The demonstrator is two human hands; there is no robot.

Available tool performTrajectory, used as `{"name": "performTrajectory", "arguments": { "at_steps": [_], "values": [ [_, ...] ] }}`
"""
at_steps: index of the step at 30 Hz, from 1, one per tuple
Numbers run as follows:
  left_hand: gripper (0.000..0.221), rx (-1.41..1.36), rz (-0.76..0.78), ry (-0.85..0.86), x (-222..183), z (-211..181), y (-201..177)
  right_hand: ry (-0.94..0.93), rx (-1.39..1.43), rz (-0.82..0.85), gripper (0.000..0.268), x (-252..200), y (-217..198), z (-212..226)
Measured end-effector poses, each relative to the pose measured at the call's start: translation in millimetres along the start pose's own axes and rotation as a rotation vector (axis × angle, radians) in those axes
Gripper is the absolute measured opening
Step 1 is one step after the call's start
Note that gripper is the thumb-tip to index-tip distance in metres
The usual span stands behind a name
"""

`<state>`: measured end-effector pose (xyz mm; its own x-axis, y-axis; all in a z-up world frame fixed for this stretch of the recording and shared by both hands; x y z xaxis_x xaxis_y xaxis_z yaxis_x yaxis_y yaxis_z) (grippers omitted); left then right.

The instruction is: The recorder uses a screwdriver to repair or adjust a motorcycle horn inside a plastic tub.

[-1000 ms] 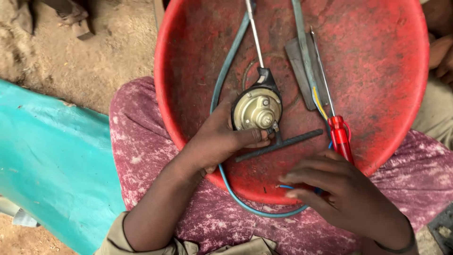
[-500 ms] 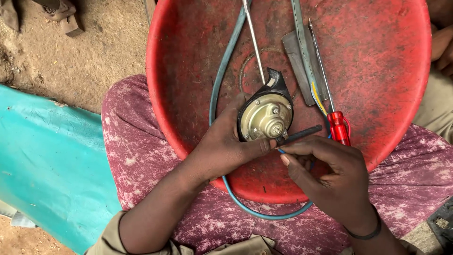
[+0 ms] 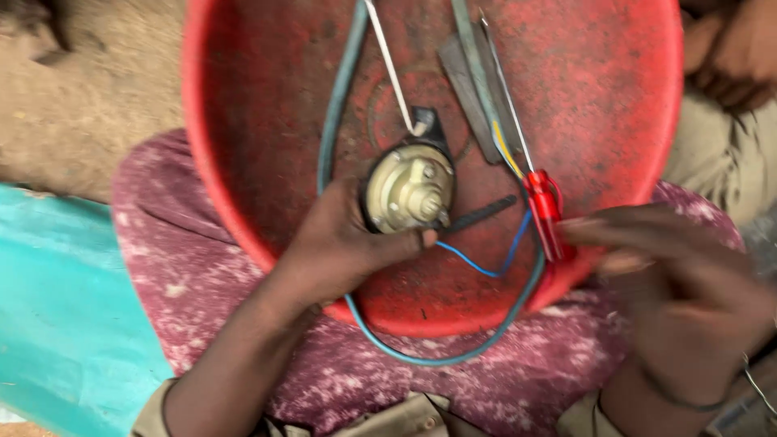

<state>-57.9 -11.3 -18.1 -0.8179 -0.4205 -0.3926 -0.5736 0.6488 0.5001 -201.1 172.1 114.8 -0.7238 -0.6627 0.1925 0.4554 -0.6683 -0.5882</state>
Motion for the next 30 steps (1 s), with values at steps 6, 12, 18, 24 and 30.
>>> {"name": "performTrajectory", "arguments": {
  "at_steps": [6,12,18,24,30],
  "values": [
    [0.048,0.066,-0.007,-0.024,-0.3,-1.0,-1.5,0.079,0.087,0.099,0.017,-5.1,-31.2,-44.1],
    [0.046,0.071,-0.04,-0.033,-0.5,-11.3,0.7,-0.239,-0.137,0.502,0.027,-8.7,-6.4,-34.6],
    [0.058,0.064,0.004,0.02,0.1,-8.2,1.5,-0.295,-0.281,0.541,0.021,-20.6,2.2,-48.8],
    [0.066,0.073,0.113,-0.014,-4.1,-6.8,10.3,-0.231,0.131,0.301,0.018,1.9,11.2,-18.9],
    [0.063,0.154,0.135,0.017,-7.2,-8.4,14.9,-0.085,0.209,0.346,0.019,-2.0,52.9,-19.8]
  ]
}}
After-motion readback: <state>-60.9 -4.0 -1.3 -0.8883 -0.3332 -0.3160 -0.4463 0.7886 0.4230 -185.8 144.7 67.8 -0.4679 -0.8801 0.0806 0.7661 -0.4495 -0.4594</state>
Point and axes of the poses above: each hand's wrist, its own x-axis towards the middle knuckle, its own y-axis out of the palm, z = x × y, the point moved 6 cm from there along x, towards the middle knuckle, and after that the axes turned 8 degrees about -z, right-handed, at the moved point
